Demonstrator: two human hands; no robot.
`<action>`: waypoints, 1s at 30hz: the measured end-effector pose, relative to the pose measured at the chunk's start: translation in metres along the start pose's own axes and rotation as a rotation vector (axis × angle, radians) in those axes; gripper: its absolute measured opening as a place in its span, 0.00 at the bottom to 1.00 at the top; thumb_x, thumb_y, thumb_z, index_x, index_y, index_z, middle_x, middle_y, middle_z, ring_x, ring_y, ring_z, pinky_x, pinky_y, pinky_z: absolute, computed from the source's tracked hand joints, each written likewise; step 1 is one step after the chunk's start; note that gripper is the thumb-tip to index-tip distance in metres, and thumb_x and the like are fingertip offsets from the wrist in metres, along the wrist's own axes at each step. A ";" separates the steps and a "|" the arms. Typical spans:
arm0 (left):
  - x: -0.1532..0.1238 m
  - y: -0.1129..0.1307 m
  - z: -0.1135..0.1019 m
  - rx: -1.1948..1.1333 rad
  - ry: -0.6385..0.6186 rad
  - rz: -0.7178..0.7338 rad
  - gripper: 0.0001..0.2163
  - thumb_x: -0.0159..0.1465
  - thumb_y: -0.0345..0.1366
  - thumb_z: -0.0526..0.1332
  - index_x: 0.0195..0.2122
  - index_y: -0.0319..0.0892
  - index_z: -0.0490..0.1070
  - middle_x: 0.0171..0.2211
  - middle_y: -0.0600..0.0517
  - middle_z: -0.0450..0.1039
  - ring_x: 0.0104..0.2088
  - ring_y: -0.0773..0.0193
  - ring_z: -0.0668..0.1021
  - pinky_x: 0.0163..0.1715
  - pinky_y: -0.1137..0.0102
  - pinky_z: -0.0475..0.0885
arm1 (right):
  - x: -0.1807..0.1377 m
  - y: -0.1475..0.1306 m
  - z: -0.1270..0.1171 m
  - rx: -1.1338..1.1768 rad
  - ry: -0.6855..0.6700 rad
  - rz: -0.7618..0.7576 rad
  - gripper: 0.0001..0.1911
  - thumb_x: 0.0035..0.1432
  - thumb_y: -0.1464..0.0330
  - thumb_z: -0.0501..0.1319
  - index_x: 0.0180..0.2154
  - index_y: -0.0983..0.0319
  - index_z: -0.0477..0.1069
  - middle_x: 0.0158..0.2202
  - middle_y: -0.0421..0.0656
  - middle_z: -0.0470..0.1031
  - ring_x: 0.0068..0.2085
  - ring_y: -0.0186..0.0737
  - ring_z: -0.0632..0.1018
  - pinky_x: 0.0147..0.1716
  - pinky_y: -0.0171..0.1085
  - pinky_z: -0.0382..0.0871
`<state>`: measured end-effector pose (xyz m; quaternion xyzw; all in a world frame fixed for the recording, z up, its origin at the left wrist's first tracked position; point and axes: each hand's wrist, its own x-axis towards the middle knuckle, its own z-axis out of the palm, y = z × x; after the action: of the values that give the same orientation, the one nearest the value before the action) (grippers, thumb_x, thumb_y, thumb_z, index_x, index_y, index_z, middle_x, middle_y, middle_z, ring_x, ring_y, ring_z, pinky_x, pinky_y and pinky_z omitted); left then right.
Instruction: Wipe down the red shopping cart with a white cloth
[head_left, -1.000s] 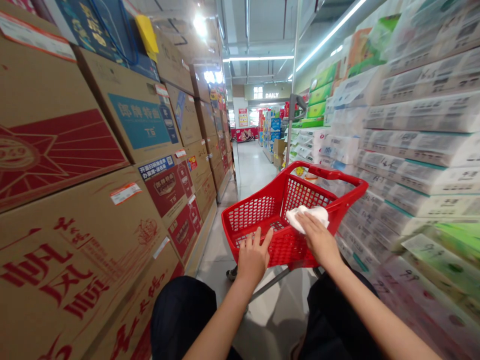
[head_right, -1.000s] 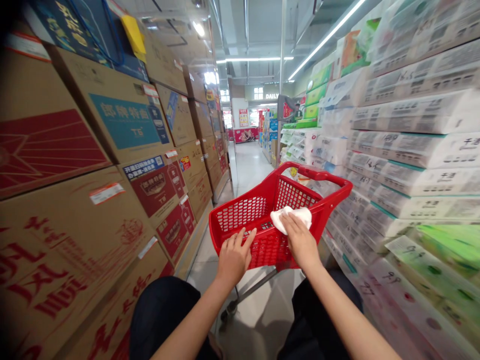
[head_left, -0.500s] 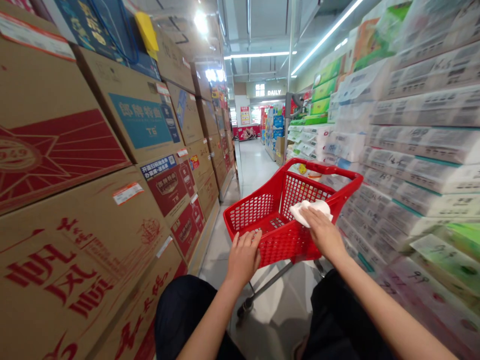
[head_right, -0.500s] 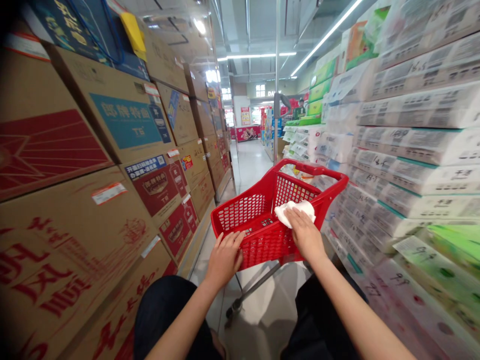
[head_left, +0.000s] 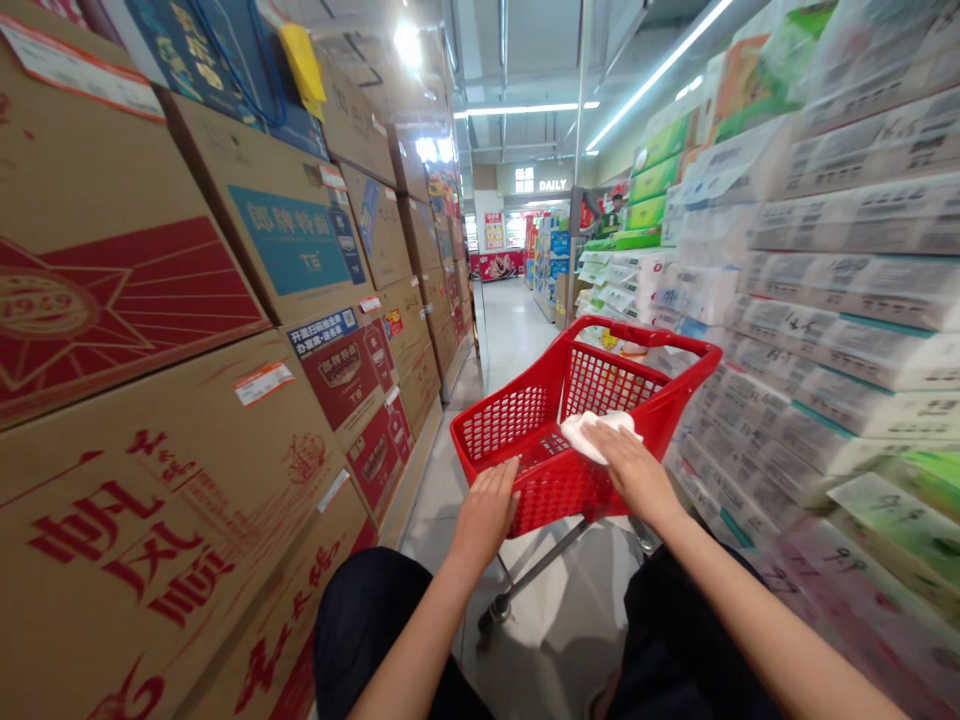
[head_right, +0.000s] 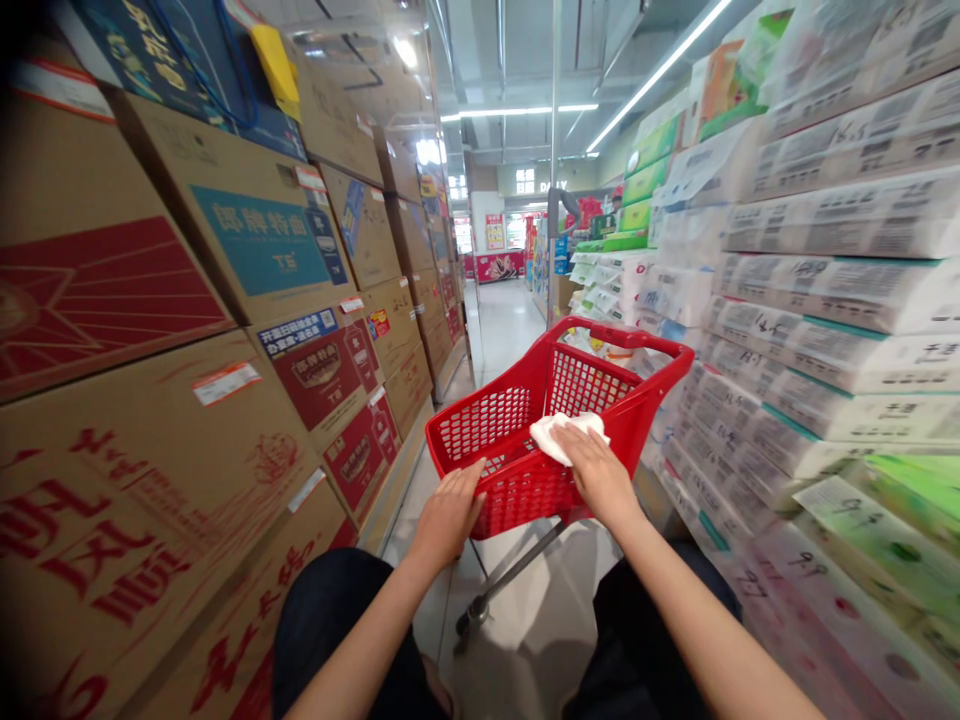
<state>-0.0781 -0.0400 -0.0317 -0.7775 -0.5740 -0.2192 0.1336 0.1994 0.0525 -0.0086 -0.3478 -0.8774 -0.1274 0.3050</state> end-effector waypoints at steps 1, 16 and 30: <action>0.000 -0.001 0.002 0.011 -0.005 -0.003 0.24 0.69 0.30 0.55 0.66 0.39 0.58 0.61 0.45 0.69 0.59 0.59 0.73 0.62 0.60 0.65 | -0.001 0.010 0.000 -0.015 0.010 0.024 0.38 0.59 0.81 0.49 0.69 0.58 0.53 0.67 0.46 0.62 0.68 0.43 0.61 0.67 0.55 0.56; 0.006 0.020 0.007 0.018 -0.010 0.009 0.32 0.69 0.36 0.60 0.70 0.40 0.48 0.51 0.44 0.77 0.47 0.57 0.80 0.51 0.62 0.73 | 0.000 -0.037 0.004 0.051 -0.052 -0.045 0.38 0.59 0.81 0.49 0.69 0.58 0.53 0.66 0.45 0.63 0.68 0.42 0.61 0.68 0.53 0.53; 0.010 0.014 0.010 -0.043 0.086 0.078 0.25 0.64 0.51 0.63 0.60 0.48 0.66 0.57 0.46 0.72 0.55 0.49 0.72 0.64 0.44 0.57 | -0.016 -0.066 0.000 0.056 -0.010 -0.020 0.34 0.60 0.80 0.51 0.67 0.61 0.57 0.65 0.47 0.66 0.67 0.44 0.64 0.67 0.51 0.58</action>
<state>-0.0599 -0.0313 -0.0348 -0.7918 -0.5324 -0.2594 0.1497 0.1630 -0.0041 -0.0194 -0.3311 -0.8854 -0.1040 0.3092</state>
